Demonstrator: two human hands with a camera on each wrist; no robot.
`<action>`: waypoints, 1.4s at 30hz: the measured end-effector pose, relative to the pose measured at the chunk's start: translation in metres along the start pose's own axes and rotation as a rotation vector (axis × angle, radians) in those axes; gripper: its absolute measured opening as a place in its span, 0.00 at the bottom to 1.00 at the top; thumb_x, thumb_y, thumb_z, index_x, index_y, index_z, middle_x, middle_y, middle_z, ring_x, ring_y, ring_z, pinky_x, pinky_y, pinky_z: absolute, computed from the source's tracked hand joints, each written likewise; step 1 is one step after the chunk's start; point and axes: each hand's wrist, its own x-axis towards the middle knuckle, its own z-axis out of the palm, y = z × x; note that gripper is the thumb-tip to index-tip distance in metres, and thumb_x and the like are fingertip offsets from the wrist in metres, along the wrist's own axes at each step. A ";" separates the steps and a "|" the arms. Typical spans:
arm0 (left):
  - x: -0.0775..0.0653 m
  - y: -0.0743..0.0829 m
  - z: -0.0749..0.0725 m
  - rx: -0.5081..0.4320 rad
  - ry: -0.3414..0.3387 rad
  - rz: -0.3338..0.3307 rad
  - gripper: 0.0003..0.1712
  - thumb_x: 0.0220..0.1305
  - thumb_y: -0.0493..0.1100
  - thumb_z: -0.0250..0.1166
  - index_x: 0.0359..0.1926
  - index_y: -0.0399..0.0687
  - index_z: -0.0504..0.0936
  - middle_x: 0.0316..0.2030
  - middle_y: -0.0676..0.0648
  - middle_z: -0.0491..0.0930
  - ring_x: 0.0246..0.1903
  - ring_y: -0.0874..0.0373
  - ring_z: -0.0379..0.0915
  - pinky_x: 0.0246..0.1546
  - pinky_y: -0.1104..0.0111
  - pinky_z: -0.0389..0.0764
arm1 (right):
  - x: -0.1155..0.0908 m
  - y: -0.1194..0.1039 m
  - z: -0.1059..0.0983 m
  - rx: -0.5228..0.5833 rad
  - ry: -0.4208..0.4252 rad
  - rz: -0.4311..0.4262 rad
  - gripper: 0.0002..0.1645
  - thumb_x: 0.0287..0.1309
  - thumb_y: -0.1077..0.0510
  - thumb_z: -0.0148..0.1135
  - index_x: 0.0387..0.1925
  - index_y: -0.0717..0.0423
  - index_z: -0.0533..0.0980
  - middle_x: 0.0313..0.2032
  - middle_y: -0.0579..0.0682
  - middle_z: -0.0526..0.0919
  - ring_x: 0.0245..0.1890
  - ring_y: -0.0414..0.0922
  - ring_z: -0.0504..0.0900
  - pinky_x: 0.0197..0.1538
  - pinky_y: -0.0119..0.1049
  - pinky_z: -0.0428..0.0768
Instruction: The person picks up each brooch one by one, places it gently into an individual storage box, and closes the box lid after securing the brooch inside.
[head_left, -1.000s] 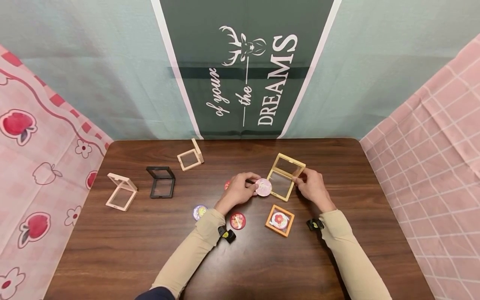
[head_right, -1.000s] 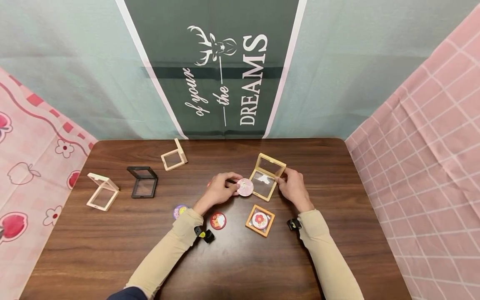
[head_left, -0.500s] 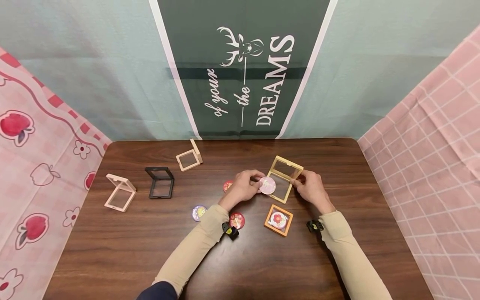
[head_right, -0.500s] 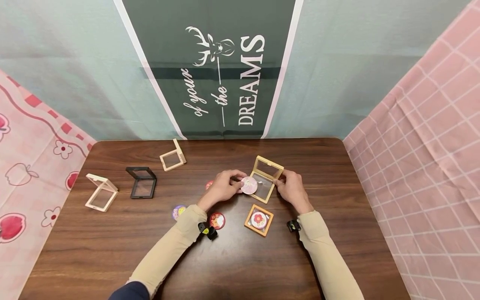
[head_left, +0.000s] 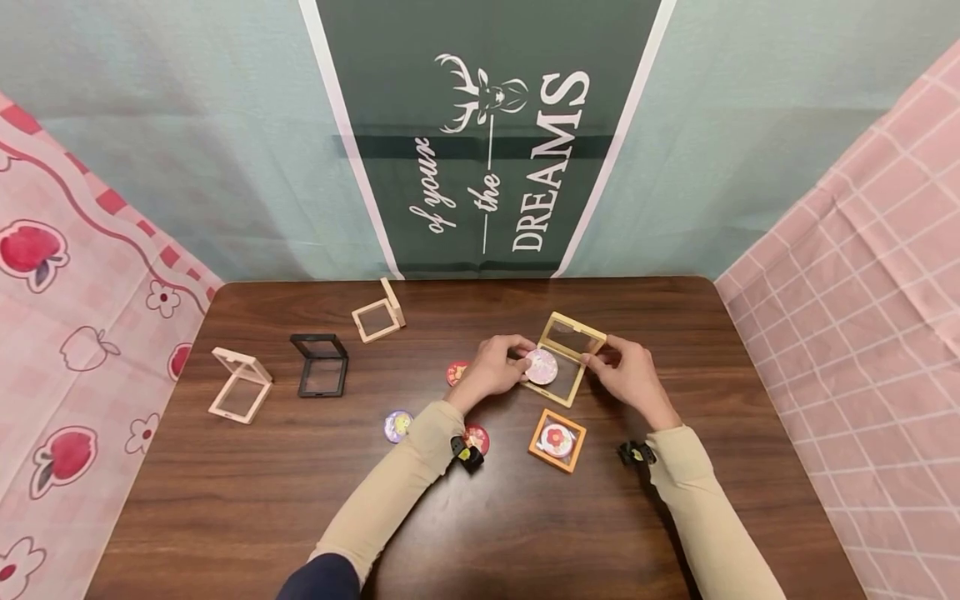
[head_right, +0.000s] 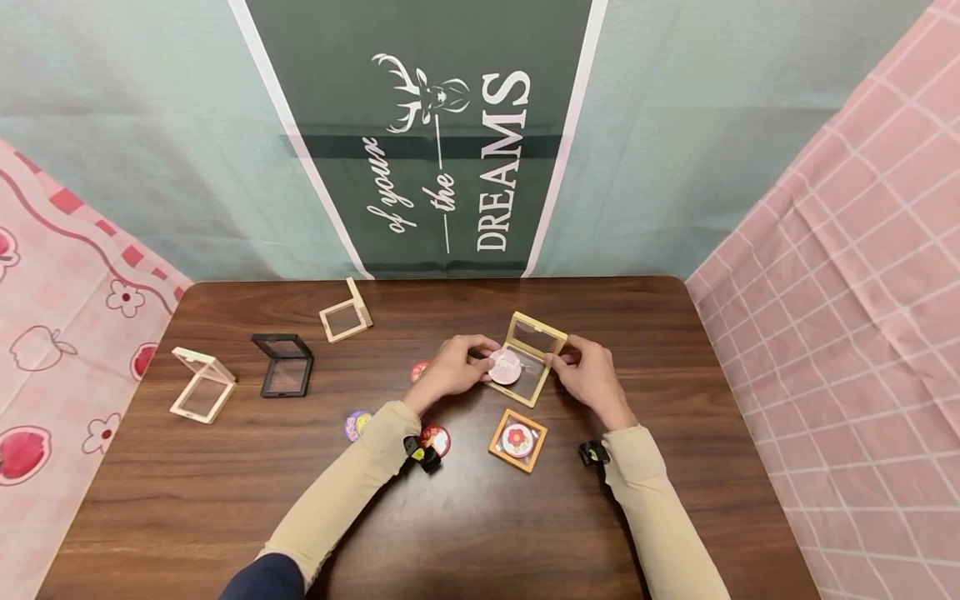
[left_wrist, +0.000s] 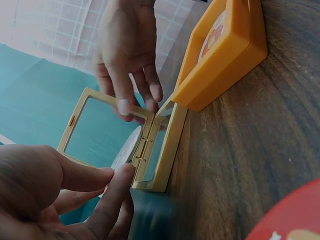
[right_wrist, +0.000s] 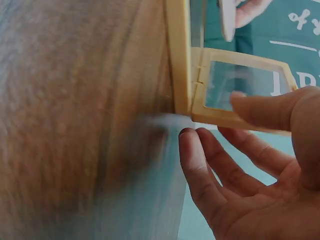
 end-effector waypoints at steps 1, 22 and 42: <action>0.000 0.000 0.000 0.002 -0.004 -0.001 0.13 0.75 0.37 0.66 0.57 0.47 0.88 0.48 0.45 0.87 0.33 0.66 0.85 0.35 0.74 0.85 | -0.001 0.001 -0.002 0.015 -0.004 0.007 0.10 0.68 0.59 0.73 0.44 0.61 0.85 0.38 0.60 0.91 0.38 0.50 0.90 0.35 0.28 0.80; 0.008 0.007 0.014 0.051 -0.014 -0.026 0.13 0.75 0.37 0.67 0.57 0.48 0.88 0.47 0.47 0.87 0.30 0.68 0.83 0.33 0.75 0.83 | -0.006 -0.001 -0.014 0.414 0.090 0.006 0.17 0.76 0.59 0.64 0.55 0.70 0.84 0.51 0.73 0.86 0.40 0.31 0.88 0.47 0.30 0.88; 0.012 0.011 0.020 0.192 0.053 -0.023 0.11 0.71 0.42 0.72 0.52 0.54 0.92 0.41 0.55 0.89 0.46 0.61 0.82 0.44 0.70 0.80 | -0.005 0.001 -0.017 0.426 0.065 0.010 0.17 0.75 0.59 0.65 0.53 0.70 0.84 0.49 0.72 0.87 0.41 0.38 0.91 0.47 0.31 0.88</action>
